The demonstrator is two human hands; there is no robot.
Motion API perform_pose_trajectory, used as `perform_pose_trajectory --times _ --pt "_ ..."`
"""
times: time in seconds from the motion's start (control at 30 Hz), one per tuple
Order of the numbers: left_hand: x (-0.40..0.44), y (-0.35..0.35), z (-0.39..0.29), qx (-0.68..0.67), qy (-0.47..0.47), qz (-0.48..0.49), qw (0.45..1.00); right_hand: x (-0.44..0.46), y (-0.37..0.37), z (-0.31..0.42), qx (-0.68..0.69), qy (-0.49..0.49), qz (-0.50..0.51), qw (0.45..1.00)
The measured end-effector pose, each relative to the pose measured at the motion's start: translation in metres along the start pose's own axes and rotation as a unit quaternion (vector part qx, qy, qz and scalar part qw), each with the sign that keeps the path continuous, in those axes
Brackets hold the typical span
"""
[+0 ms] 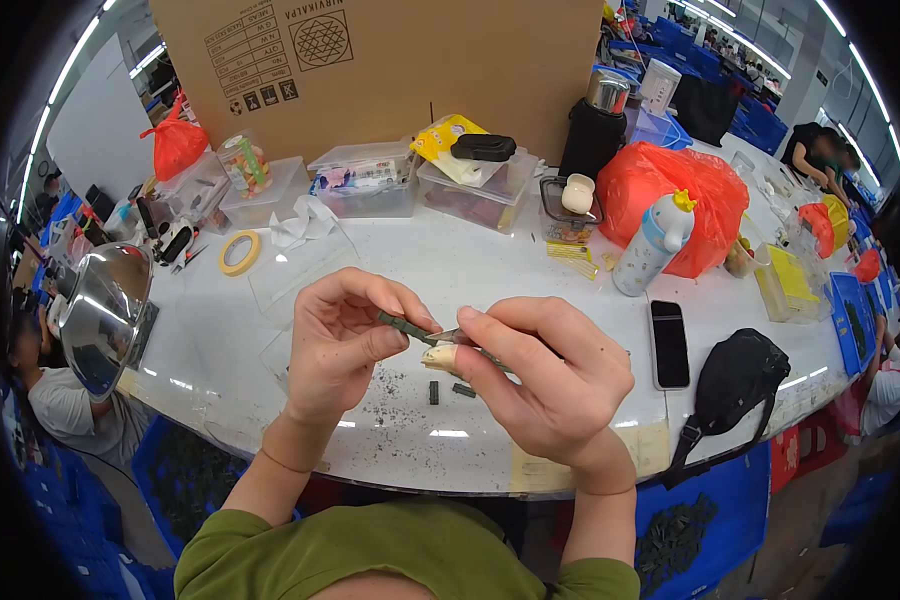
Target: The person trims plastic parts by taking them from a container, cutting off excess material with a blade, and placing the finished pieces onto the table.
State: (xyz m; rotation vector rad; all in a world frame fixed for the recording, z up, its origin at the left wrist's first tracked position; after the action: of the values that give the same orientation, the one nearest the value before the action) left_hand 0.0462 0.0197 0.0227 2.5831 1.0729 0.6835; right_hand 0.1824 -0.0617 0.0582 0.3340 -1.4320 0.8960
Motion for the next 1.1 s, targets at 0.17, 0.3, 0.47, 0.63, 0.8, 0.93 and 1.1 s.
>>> perform_pose_trajectory --times 0.17,0.3,0.47,0.63,0.8,0.93,1.1 --pt "-0.0017 0.0023 -0.0018 0.018 0.028 0.005 0.999 -0.0018 -0.0017 0.0007 -0.013 0.027 -0.001 1.0" --pt "-0.0035 0.0032 -0.0043 0.046 0.05 -0.001 0.998 -0.0002 -0.0024 0.0035 -0.037 0.002 -0.01 0.999" --pt "-0.0043 0.0032 -0.0049 0.05 0.058 -0.002 0.997 0.0008 -0.0022 0.004 -0.04 -0.033 -0.009 0.999" --pt "-0.0041 0.0025 -0.0035 0.039 0.051 -0.001 0.998 -0.0006 -0.0008 0.0045 -0.021 -0.024 0.025 0.999" --pt "-0.0045 0.0031 -0.0035 0.034 0.05 0.001 0.998 -0.0004 -0.0036 0.0038 -0.031 -0.034 -0.008 0.999" --pt "-0.005 0.0036 -0.0043 0.038 0.052 -0.005 0.998 -0.0005 -0.0031 0.005 -0.04 -0.017 -0.009 0.999" --pt "-0.0055 0.0036 -0.0043 0.044 0.053 -0.008 0.998 -0.0012 -0.0034 0.0054 -0.047 -0.011 -0.013 0.999"
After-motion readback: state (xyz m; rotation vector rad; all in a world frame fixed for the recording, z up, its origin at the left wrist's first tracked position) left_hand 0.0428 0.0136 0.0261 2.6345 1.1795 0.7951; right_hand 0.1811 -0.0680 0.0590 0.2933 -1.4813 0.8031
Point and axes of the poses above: each hand's wrist, its own x-axis towards the middle knuckle, its own y-axis out of the palm, z = x × y, the point moved 5 cm from there along x, towards the middle knuckle, and after that the axes turned 11 degrees about -y, right-handed, at the moved point
